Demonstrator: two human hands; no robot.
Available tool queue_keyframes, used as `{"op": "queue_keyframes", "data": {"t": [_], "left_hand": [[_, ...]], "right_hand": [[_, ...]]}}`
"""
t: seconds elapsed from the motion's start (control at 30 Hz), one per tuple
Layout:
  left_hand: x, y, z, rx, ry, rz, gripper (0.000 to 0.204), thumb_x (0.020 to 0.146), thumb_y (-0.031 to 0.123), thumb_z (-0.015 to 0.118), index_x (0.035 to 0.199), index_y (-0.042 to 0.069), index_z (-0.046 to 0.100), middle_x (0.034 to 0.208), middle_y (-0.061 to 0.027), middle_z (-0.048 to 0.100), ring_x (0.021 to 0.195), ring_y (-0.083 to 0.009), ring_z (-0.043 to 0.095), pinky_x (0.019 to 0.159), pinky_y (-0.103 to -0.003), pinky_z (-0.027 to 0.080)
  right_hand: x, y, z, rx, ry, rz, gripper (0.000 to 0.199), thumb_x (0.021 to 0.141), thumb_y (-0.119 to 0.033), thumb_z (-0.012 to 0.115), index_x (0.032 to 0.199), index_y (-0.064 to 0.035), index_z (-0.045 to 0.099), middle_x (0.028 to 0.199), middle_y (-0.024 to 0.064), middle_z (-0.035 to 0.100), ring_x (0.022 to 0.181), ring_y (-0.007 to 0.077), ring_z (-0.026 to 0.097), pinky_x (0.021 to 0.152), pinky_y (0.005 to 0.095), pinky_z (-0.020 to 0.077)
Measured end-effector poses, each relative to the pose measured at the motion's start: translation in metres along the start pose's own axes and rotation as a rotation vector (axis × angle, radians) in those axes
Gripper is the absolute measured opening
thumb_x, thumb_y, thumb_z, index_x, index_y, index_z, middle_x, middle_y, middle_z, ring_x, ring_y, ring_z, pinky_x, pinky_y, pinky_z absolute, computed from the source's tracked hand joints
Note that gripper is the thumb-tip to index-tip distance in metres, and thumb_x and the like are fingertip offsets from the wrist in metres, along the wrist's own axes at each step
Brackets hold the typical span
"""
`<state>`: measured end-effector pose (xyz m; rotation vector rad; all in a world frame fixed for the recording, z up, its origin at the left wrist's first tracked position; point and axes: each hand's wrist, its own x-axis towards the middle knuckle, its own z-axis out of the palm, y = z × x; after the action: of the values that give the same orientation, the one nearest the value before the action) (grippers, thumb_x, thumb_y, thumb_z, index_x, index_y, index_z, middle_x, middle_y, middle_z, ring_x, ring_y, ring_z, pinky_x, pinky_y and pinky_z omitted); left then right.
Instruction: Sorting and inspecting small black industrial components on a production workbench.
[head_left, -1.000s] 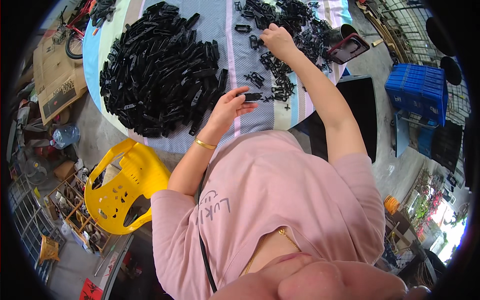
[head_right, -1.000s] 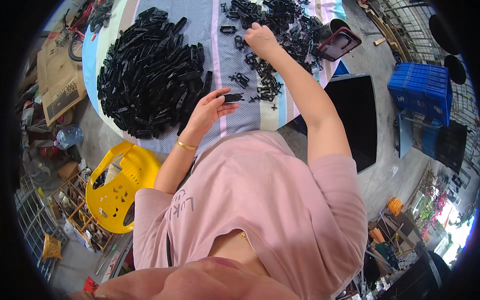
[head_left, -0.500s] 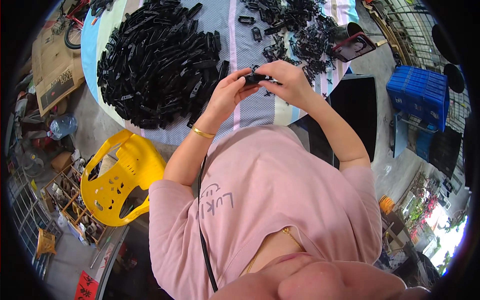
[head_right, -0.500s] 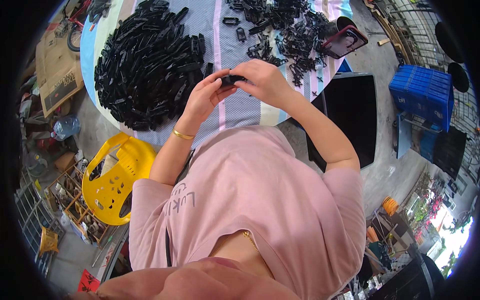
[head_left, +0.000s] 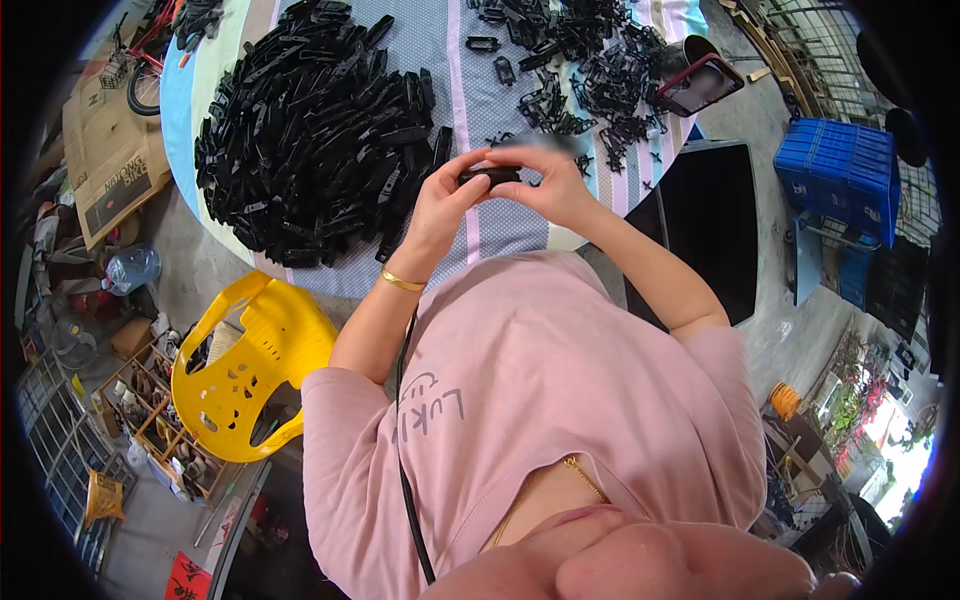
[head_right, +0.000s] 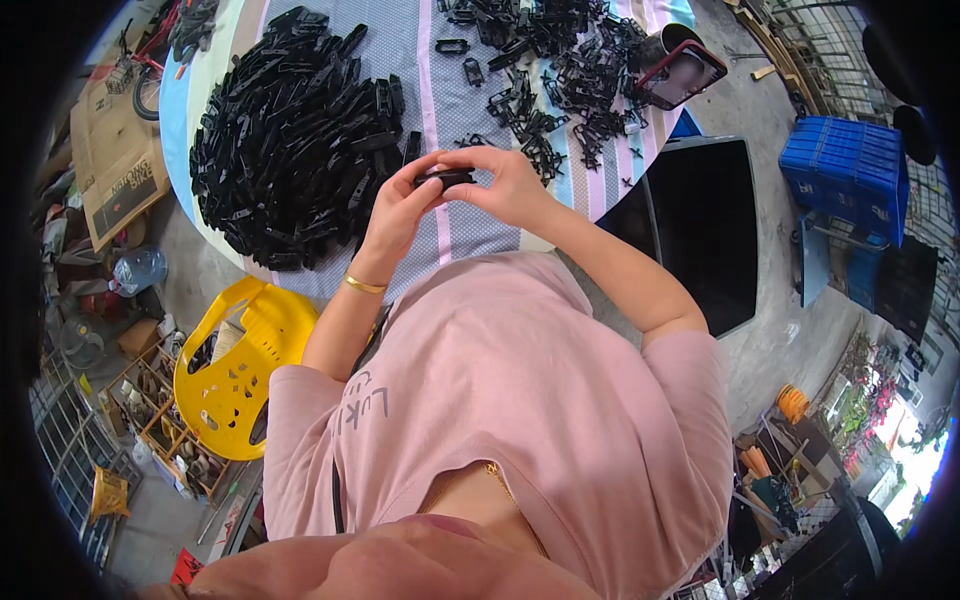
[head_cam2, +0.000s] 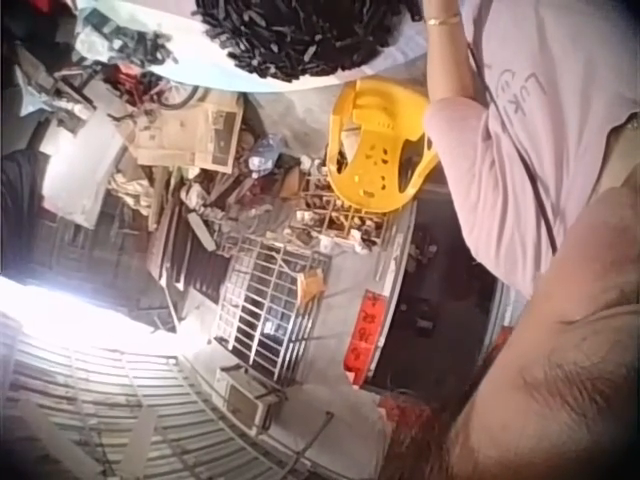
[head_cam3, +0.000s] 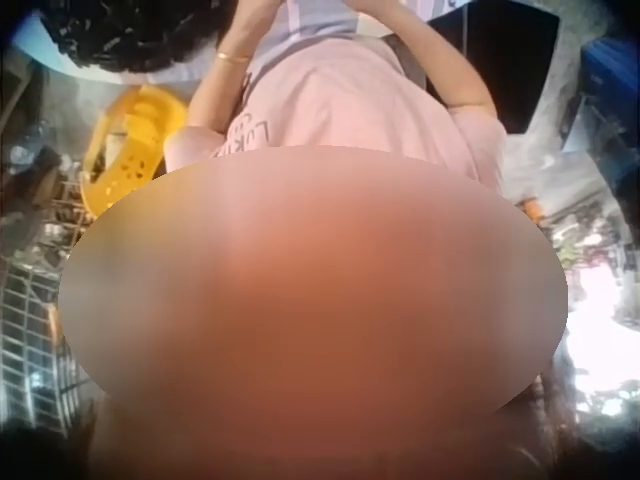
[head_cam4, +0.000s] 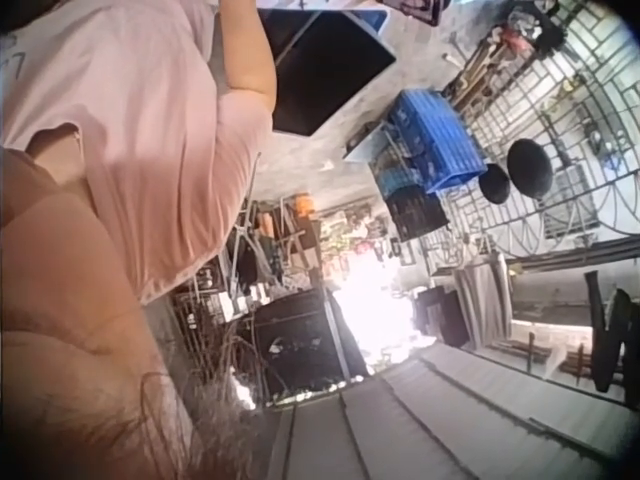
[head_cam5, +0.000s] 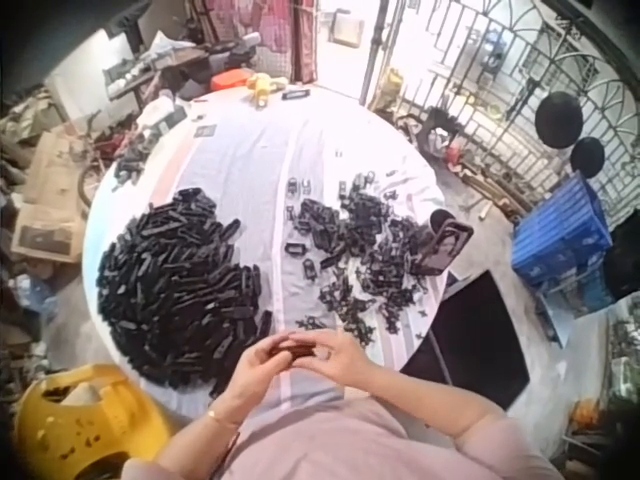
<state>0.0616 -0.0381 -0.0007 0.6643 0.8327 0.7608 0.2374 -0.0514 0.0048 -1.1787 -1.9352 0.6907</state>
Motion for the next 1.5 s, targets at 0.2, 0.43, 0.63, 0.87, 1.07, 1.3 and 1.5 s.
{"op": "queue_keyframes", "data": {"t": [0.2, 0.43, 0.63, 0.87, 1.07, 1.3, 1.5], "left_hand": [[-0.004, 0.01, -0.009, -0.007, -0.064, -0.005, 0.042, 0.084, 0.004, 0.054, 0.123, -0.006, 0.042, 0.105, -0.0112, 0.058, 0.092, -0.0145, 0.058, 0.082, -0.026, 0.049], [-0.004, 0.04, -0.022, 0.385, 0.351, 0.259, 0.027, 0.083, 0.005, 0.055, 0.109, -0.002, 0.055, 0.1, -0.0066, 0.058, 0.083, -0.0111, 0.056, 0.072, -0.021, 0.046], [-0.006, 0.076, -0.081, 1.291, 0.742, 0.612, 0.024, 0.08, 0.008, 0.058, 0.103, 0.002, 0.06, 0.101, -0.011, 0.06, 0.089, -0.0214, 0.055, 0.081, -0.028, 0.043], [0.004, 0.051, -0.043, 1.062, 0.59, 0.686, 0.018, 0.079, 0.005, 0.059, 0.096, 0.001, 0.062, 0.087, -0.0087, 0.061, 0.082, -0.0202, 0.057, 0.073, -0.03, 0.045], [0.03, -0.019, 0.005, 0.016, 0.027, -0.27, 0.036, 0.093, 0.022, 0.043, 0.118, -0.004, 0.045, 0.11, -0.0141, 0.055, 0.095, -0.0229, 0.058, 0.08, -0.032, 0.05], [0.027, -0.042, -0.008, -0.221, 0.139, -0.285, 0.019, 0.091, 0.017, 0.047, 0.098, -0.001, 0.053, 0.094, -0.0114, 0.058, 0.081, -0.0201, 0.06, 0.076, -0.033, 0.052], [0.013, -0.033, -0.017, 0.162, 0.187, -0.162, 0.023, 0.085, 0.015, 0.057, 0.101, -0.001, 0.053, 0.076, -0.0046, 0.058, 0.058, -0.0082, 0.052, 0.052, -0.019, 0.043]], "right_hand": [[0.011, 0.008, 0.001, 0.985, -0.26, 0.801, 0.029, 0.076, -0.005, 0.067, 0.104, 0.0024, 0.06, 0.098, 0.01, 0.063, 0.088, 0.0146, 0.061, 0.076, 0.0268, 0.0505], [0.054, 0.083, -0.022, 0.093, -0.04, 0.412, 0.028, 0.08, -0.024, 0.062, 0.101, -0.0054, 0.063, 0.099, 0.0062, 0.063, 0.087, 0.016, 0.059, 0.073, 0.0289, 0.0483], [0.071, 0.176, -0.07, -0.834, 0.082, -0.045, 0.034, 0.07, -0.007, 0.063, 0.104, -0.0107, 0.059, 0.097, 0.0034, 0.061, 0.098, 0.0232, 0.052, 0.083, 0.034, 0.0434], [0.043, 0.144, -0.066, -0.815, 0.006, 0.223, 0.035, 0.068, -0.026, 0.065, 0.099, -0.0104, 0.061, 0.082, 0.0049, 0.063, 0.077, 0.023, 0.06, 0.071, 0.036, 0.0461], [0.003, 0.05, -0.014, 0.357, 0.079, 0.717, 0.031, 0.074, -0.021, 0.066, 0.099, -0.0036, 0.061, 0.072, 0.0087, 0.065, 0.065, 0.0138, 0.062, 0.059, 0.0248, 0.0476], [-0.02, 0.043, 0.02, -0.055, 0.049, 0.38, 0.024, 0.075, -0.016, 0.065, 0.096, -0.0063, 0.062, 0.079, 0.0097, 0.062, 0.066, 0.0223, 0.061, 0.059, 0.0312, 0.0482], [-0.01, 0.064, 0.04, -0.619, -0.151, 0.211, 0.026, 0.073, -0.016, 0.065, 0.098, -0.01, 0.059, 0.081, 0.0099, 0.054, 0.073, 0.0266, 0.058, 0.065, 0.0342, 0.0488]]}}
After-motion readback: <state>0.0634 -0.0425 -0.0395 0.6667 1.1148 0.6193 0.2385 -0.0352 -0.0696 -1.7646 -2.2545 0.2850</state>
